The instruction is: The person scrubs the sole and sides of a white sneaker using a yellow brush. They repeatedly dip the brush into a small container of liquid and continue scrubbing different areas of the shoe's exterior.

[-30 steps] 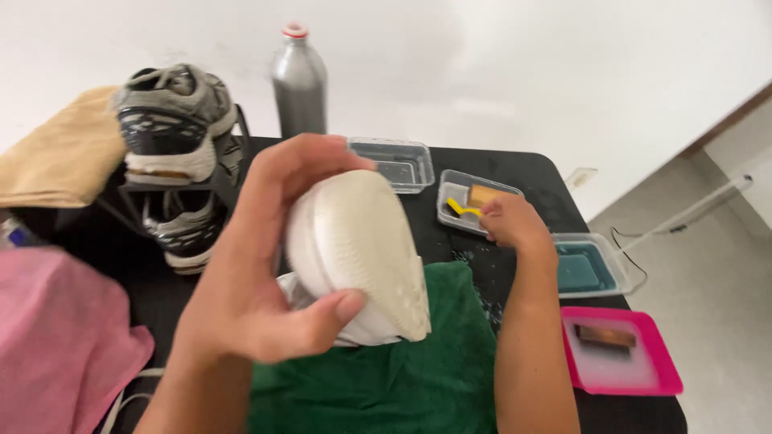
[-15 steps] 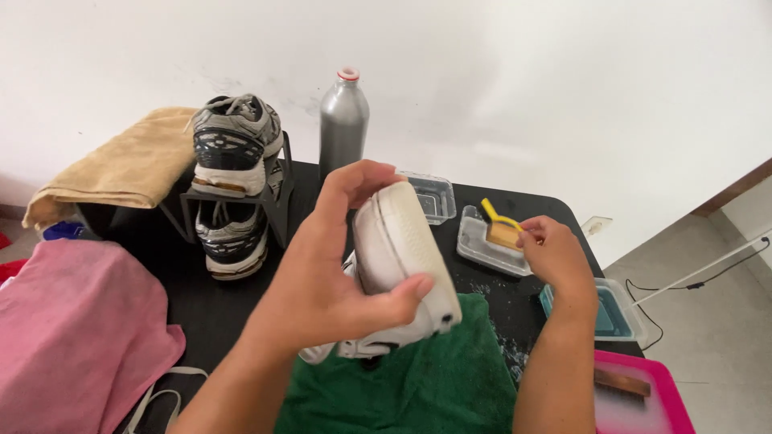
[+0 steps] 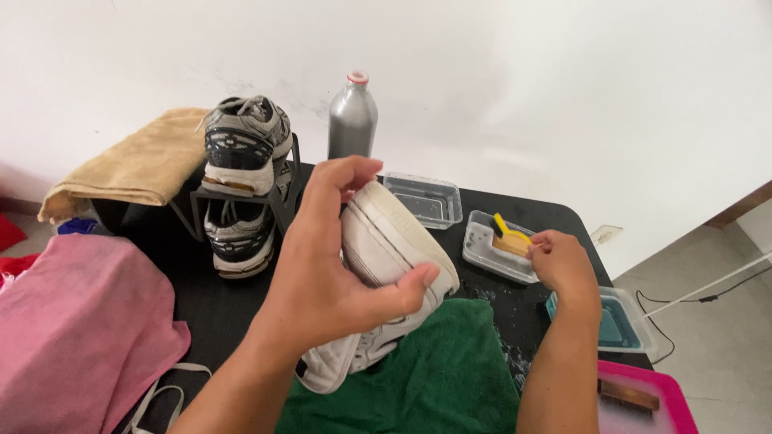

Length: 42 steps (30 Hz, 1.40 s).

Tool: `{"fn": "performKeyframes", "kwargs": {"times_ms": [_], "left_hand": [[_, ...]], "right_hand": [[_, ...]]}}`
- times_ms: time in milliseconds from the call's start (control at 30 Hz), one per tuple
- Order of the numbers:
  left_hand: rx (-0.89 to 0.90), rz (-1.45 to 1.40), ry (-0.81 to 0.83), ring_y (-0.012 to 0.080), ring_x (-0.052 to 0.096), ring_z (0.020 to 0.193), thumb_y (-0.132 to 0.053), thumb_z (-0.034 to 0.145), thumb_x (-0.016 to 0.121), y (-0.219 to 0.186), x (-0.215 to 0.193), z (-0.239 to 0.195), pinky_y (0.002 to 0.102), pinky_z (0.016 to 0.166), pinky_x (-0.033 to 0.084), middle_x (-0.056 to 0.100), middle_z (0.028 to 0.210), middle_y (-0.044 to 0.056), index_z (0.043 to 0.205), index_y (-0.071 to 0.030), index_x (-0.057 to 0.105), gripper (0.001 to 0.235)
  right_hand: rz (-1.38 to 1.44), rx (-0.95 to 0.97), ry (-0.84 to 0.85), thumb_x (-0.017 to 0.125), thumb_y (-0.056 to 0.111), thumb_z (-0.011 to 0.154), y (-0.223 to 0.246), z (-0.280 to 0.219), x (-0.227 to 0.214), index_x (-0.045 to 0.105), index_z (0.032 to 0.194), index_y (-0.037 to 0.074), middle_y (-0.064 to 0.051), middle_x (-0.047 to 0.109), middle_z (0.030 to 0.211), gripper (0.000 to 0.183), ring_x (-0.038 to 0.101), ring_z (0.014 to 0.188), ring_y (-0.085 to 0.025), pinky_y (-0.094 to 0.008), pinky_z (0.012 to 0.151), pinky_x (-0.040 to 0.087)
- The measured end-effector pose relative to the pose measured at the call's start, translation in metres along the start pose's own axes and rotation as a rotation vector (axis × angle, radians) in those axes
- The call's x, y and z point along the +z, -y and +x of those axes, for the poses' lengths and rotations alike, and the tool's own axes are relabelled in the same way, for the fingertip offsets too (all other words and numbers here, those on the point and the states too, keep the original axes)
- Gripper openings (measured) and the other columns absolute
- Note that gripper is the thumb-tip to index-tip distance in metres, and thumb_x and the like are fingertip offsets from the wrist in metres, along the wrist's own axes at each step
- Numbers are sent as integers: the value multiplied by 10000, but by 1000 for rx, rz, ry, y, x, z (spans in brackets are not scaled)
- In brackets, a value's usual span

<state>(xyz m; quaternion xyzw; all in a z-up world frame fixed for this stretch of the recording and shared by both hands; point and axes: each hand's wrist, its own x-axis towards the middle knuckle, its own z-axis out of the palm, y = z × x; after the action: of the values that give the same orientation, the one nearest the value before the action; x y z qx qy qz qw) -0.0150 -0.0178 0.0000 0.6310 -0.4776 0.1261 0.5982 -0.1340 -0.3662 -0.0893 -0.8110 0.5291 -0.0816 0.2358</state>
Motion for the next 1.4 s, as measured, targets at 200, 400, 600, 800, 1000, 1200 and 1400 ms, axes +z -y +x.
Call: {"fn": "performKeyframes", "kwargs": {"times_ms": [200,400,600,800,1000,1200,1400], "left_hand": [[31,7,47,205,564,1099,-386,691,839,-2,4,-2,338,945,486,498,1233,89,1261,-58,474,752],[79,-25,50,230,565,1158,-339,705,823,-3,4,-2,363,1026,479,511,1250,109,1304,-43,465,758],[89,-40,83,224,568,1096,-368,766,798,-4,0,-6,347,941,493,484,1236,103,1314,-109,526,664],[82,-21,91,211,574,1032,-362,753,781,-7,0,-6,345,849,520,486,1214,104,1272,-129,549,614],[208,-88,116,280,586,1106,-418,870,584,-9,3,-3,426,969,506,484,1204,156,1301,-39,551,575],[191,-302,187,264,615,1274,-278,1084,383,8,0,5,423,1113,527,626,1327,150,1347,-54,580,398],[27,-349,152,160,617,1102,-248,994,556,9,-1,4,285,962,510,600,1264,79,1361,-36,566,424]], "right_hand": [[56,0,-9,490,181,1014,5,-14,-8,690,1262,127,-3,744,1092,323,670,829,-233,-414,814,503],[104,-63,-50,502,174,1023,-6,-2,-8,676,1214,106,-17,769,996,267,741,806,-205,-375,755,514],[90,-11,-57,532,195,1043,6,-18,-14,675,1259,132,-29,742,1178,267,759,915,-225,-421,771,516],[166,6,-67,396,196,1124,29,-48,-30,591,1389,110,-34,743,1134,341,694,935,-181,-408,792,513],[470,-319,-241,493,173,1049,47,-109,-63,655,1332,121,-28,683,965,330,532,735,-140,-314,705,464],[574,-928,-391,628,52,1015,22,-160,-65,690,1250,-24,-116,716,886,254,564,672,-105,-194,547,421],[542,-1115,-264,737,39,842,18,-178,-65,736,1109,26,-76,783,886,268,568,597,-93,-183,504,386]]}}
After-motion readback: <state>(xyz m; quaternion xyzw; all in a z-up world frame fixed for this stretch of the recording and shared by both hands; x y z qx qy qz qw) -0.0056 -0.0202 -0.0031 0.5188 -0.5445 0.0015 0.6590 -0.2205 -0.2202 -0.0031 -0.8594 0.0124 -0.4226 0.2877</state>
